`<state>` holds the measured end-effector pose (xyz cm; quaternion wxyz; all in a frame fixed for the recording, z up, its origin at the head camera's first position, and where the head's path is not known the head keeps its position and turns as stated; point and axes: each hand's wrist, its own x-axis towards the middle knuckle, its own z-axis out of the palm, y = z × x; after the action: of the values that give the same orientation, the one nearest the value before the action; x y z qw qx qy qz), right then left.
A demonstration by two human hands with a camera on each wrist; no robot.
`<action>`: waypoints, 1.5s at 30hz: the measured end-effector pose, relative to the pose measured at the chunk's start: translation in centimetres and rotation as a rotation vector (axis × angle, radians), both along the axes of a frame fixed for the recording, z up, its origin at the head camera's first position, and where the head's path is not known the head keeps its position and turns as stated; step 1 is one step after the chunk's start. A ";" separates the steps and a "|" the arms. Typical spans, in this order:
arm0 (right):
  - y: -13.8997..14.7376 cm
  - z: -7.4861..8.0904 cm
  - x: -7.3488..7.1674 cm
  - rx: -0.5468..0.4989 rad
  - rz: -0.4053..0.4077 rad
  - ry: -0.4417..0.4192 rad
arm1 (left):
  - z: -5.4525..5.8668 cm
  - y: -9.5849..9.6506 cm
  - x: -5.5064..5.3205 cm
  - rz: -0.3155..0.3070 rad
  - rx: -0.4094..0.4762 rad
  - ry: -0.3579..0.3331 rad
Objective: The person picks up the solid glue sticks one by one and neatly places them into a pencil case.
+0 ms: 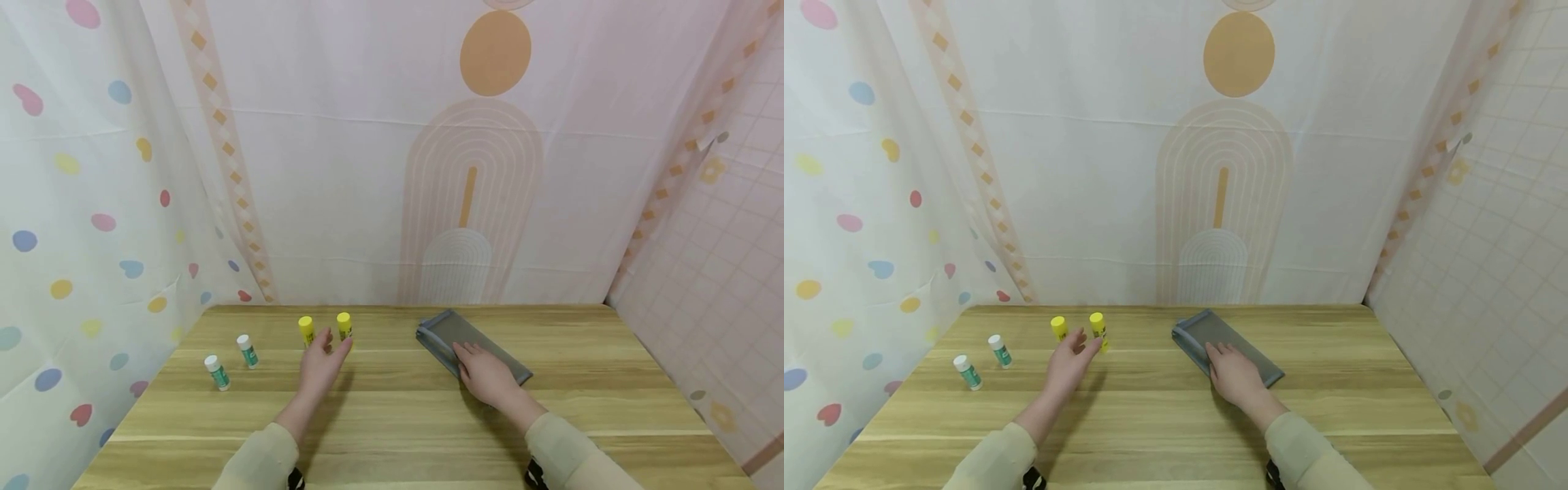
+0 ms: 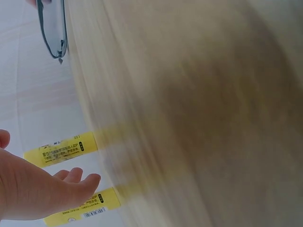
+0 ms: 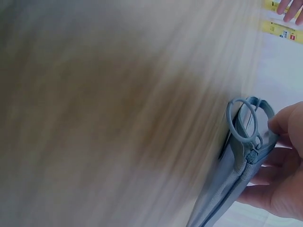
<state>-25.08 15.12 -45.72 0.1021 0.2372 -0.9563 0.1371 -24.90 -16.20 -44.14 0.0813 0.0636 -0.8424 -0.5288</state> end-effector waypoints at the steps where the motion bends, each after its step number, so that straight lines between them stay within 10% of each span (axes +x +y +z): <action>1: 0.0 0.0 0.0 -0.001 -0.001 0.007 | 0.0 0.0 -0.1 0.001 -0.003 0.001; 45: -0.4 0.2 0.4 -0.110 -0.104 0.007 | -0.5 0.4 -1.8 0.043 0.102 -0.061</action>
<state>-24.66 14.74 -45.49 0.1251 0.1817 -0.9580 0.1831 -26.72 -15.80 -44.62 0.0635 0.1020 -0.8150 -0.5669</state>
